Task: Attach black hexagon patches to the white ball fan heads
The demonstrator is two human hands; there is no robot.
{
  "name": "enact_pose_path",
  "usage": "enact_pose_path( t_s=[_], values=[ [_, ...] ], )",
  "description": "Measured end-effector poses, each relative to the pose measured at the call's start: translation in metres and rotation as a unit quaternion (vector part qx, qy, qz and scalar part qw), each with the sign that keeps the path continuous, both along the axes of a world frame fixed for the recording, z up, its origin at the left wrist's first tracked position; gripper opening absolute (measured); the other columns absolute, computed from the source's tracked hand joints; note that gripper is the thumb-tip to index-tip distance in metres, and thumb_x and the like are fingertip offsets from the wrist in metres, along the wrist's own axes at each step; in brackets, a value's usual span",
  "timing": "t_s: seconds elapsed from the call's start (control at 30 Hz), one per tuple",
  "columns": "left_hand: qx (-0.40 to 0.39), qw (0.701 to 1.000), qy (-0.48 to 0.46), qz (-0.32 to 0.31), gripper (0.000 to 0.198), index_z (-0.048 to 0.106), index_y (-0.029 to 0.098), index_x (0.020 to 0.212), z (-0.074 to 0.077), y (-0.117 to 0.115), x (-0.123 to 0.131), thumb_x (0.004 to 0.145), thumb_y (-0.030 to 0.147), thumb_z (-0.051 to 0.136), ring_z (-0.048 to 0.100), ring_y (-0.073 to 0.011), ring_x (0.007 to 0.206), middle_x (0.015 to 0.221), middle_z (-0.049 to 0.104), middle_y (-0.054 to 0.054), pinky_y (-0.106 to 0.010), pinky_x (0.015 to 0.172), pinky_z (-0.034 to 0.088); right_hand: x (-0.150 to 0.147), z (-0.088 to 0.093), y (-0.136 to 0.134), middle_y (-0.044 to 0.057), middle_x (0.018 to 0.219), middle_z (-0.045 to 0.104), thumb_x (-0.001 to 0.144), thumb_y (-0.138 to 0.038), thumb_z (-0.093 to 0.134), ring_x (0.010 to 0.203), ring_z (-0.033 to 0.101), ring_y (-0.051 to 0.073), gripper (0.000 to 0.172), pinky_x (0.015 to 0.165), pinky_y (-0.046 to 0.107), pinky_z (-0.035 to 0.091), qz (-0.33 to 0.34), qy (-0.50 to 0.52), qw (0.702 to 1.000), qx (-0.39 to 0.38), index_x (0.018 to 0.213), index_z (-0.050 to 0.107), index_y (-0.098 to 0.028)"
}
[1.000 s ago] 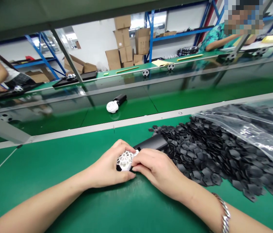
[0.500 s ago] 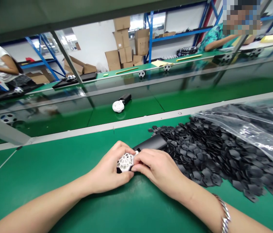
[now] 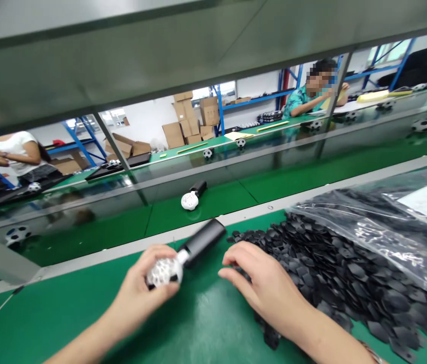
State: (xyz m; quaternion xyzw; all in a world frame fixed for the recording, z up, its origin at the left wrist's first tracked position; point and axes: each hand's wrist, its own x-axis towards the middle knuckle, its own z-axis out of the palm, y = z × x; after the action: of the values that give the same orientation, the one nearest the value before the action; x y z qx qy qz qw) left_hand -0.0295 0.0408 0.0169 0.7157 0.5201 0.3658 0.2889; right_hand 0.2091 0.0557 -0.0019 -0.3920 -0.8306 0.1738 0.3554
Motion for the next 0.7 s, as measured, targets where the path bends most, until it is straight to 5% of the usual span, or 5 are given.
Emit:
enact_pose_path(
  t_s=[0.13, 0.3, 0.4, 0.5, 0.7],
  values=[
    [0.077, 0.964, 0.123, 0.222, 0.027, 0.055, 0.023, 0.095, -0.001, 0.074, -0.048, 0.068, 0.025, 0.059, 0.053, -0.0209, 0.095, 0.103, 0.051, -0.002, -0.032, 0.084, 0.044, 0.016, -0.017, 0.019, 0.008, 0.101, 0.059, 0.083, -0.023, 0.057, 0.095, 0.053, 0.026, 0.014, 0.079, 0.04, 0.045, -0.108, -0.122, 0.985, 0.054, 0.096, 0.056, -0.02],
    [0.076, 0.928, 0.184, 0.315, 0.032, 0.053, 0.013, 0.101, -0.02, 0.148, -0.075, 0.071, 0.023, 0.057, 0.051, -0.0311, 0.1, 0.099, 0.051, -0.012, -0.044, 0.087, 0.041, 0.017, -0.03, 0.024, 0.011, 0.101, 0.061, 0.076, -0.022, 0.065, 0.092, 0.055, 0.029, 0.031, 0.073, 0.045, 0.047, -0.169, -0.219, 0.958, 0.076, 0.105, 0.058, -0.015],
    [0.109, 0.919, 0.234, 0.298, 0.047, 0.046, 0.012, 0.117, -0.022, 0.154, -0.06, 0.073, 0.025, 0.057, 0.036, -0.0391, 0.116, 0.117, 0.044, -0.018, -0.055, 0.095, 0.028, 0.015, -0.026, 0.023, 0.01, 0.099, 0.062, 0.077, -0.02, 0.064, 0.088, 0.056, 0.028, 0.024, 0.071, 0.043, 0.047, -0.171, -0.248, 0.951, 0.072, 0.101, 0.061, -0.016],
    [0.154, 0.924, 0.279, 0.213, 0.06, 0.034, 0.023, 0.13, -0.02, 0.158, -0.026, 0.075, 0.033, 0.058, 0.018, -0.0341, 0.129, 0.137, 0.026, -0.011, -0.05, 0.106, 0.013, 0.015, -0.02, 0.023, 0.008, 0.095, 0.062, 0.079, -0.02, 0.062, 0.086, 0.055, 0.027, 0.017, 0.069, 0.041, 0.046, -0.17, -0.266, 0.947, 0.055, 0.096, 0.062, -0.016],
    [0.127, 0.939, 0.309, 0.084, 0.069, 0.035, 0.026, 0.131, -0.037, 0.207, 0.049, 0.069, 0.031, 0.066, 0.034, -0.0283, 0.122, 0.132, 0.032, -0.01, -0.037, 0.095, 0.038, 0.014, -0.017, 0.022, 0.005, 0.092, 0.062, 0.082, -0.02, 0.061, 0.087, 0.053, 0.025, 0.011, 0.072, 0.04, 0.043, -0.156, -0.245, 0.956, 0.046, 0.092, 0.064, -0.019]
  ],
)
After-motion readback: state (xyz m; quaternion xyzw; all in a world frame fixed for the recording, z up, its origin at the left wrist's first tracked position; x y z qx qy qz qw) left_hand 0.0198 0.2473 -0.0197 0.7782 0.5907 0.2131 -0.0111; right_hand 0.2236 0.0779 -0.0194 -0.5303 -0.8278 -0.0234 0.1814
